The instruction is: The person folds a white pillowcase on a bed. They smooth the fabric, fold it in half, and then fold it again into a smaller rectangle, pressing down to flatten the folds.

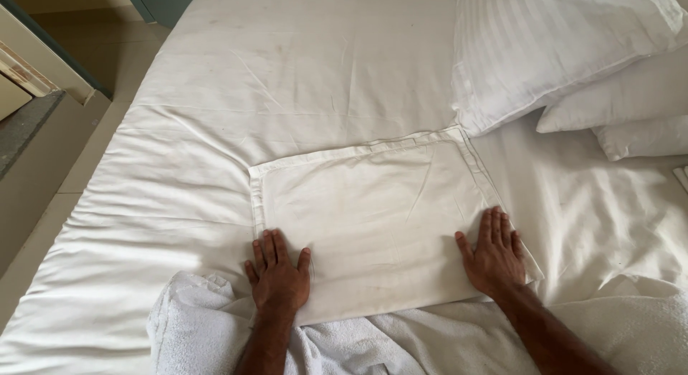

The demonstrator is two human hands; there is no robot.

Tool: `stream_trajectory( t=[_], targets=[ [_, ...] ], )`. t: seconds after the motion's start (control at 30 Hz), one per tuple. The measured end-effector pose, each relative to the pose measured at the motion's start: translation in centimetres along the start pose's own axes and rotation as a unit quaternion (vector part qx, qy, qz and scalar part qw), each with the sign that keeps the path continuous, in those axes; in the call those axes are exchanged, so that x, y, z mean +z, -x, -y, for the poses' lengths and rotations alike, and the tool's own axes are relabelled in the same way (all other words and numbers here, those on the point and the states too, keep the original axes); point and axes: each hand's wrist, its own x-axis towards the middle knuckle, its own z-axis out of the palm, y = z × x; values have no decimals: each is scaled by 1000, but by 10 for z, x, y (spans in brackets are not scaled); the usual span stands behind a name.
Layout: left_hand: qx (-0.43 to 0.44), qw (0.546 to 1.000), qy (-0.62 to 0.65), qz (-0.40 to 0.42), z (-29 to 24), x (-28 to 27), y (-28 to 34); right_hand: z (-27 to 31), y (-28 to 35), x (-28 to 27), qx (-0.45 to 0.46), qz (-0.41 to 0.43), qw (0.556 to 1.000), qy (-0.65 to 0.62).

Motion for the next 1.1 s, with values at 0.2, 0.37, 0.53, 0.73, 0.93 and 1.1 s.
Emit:
stream_trajectory(
  t=[0.2, 0.37, 0.53, 0.73, 0.93, 1.1],
  targets=[
    [-42, 992, -109, -44, -13, 4, 12, 2, 10, -8, 64, 25, 997, -43],
    [132, 986, -81, 58, -32, -10, 41, 15, 31, -4, -45, 62, 997, 6],
    [119, 985, -69, 101, -25, -12, 36, -3, 30, -4, 2, 106, 994, 31],
    [103, 987, -40, 119, -9, -7, 36, -12, 32, -20, 88, 153, 984, 35],
    [31, 993, -67, 95, -32, -29, 50, -20, 32, -33, 133, 155, 978, 42],
    [142, 988, -65, -6, -71, 14, 18, 6, 34, -24, 34, 92, 994, 42]
  ],
)
